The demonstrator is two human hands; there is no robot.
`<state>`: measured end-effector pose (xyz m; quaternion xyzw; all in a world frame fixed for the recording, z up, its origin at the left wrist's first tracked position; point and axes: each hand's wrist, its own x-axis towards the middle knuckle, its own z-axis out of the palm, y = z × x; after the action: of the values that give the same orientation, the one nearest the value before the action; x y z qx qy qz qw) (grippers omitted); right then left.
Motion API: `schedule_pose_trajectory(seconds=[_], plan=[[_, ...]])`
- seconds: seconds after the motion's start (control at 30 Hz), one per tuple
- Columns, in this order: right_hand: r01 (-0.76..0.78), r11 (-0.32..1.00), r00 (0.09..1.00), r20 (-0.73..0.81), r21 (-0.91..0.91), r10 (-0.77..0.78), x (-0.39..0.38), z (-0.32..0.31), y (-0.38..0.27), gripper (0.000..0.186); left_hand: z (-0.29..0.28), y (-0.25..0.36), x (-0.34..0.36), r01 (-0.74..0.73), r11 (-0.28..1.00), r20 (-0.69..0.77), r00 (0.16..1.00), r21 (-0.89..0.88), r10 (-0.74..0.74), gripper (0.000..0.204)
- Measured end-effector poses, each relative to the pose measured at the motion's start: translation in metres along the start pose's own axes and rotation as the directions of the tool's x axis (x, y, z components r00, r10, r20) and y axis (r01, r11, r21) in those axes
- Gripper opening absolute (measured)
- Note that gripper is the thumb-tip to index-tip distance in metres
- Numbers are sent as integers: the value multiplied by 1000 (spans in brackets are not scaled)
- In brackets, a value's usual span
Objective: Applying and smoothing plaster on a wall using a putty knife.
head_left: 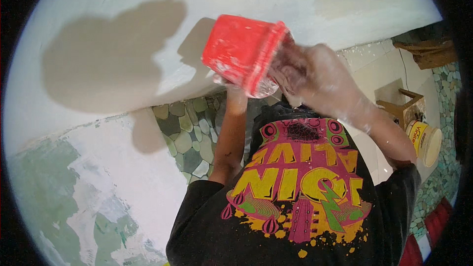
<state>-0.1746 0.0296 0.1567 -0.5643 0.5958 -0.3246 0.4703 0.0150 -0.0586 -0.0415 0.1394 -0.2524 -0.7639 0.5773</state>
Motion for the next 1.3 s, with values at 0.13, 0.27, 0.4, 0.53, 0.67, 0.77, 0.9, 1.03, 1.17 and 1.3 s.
schedule_pose_trajectory(seconds=[0.13,0.27,0.4,0.53,0.67,0.77,0.9,1.03,1.17,1.3], plan=[[356,864,933,86,-357,-349,-3,13,14,21,1,-8,10,-8,999,38,999,36,6,89],[273,933,958,148,-234,-244,15,4,25,26,-4,-8,16,-3,998,76,997,57,-1,89],[222,958,968,157,-183,-194,20,5,36,30,0,-5,-18,-3,997,105,994,80,-6,90],[100,991,968,240,-93,-75,26,7,42,30,2,-4,-2,-12,994,126,992,109,-2,90],[256,960,949,159,112,-272,23,17,56,40,7,-12,-8,-69,933,-18,997,354,81,93],[316,947,938,132,61,-321,15,18,52,46,1,-14,-5,52,999,77,996,-9,-52,77],[185,948,951,198,260,-239,16,14,73,50,7,-26,-3,115,948,-4,993,297,-119,97],[-84,993,934,354,79,51,30,-12,95,50,24,-23,7,158,906,12,984,392,-177,58],[-162,937,987,41,310,157,28,-22,159,50,31,-27,25,398,798,-130,915,453,-383,55],[-66,561,986,141,825,-92,15,-37,191,27,47,-22,23,467,826,-257,880,316,-399,61]])
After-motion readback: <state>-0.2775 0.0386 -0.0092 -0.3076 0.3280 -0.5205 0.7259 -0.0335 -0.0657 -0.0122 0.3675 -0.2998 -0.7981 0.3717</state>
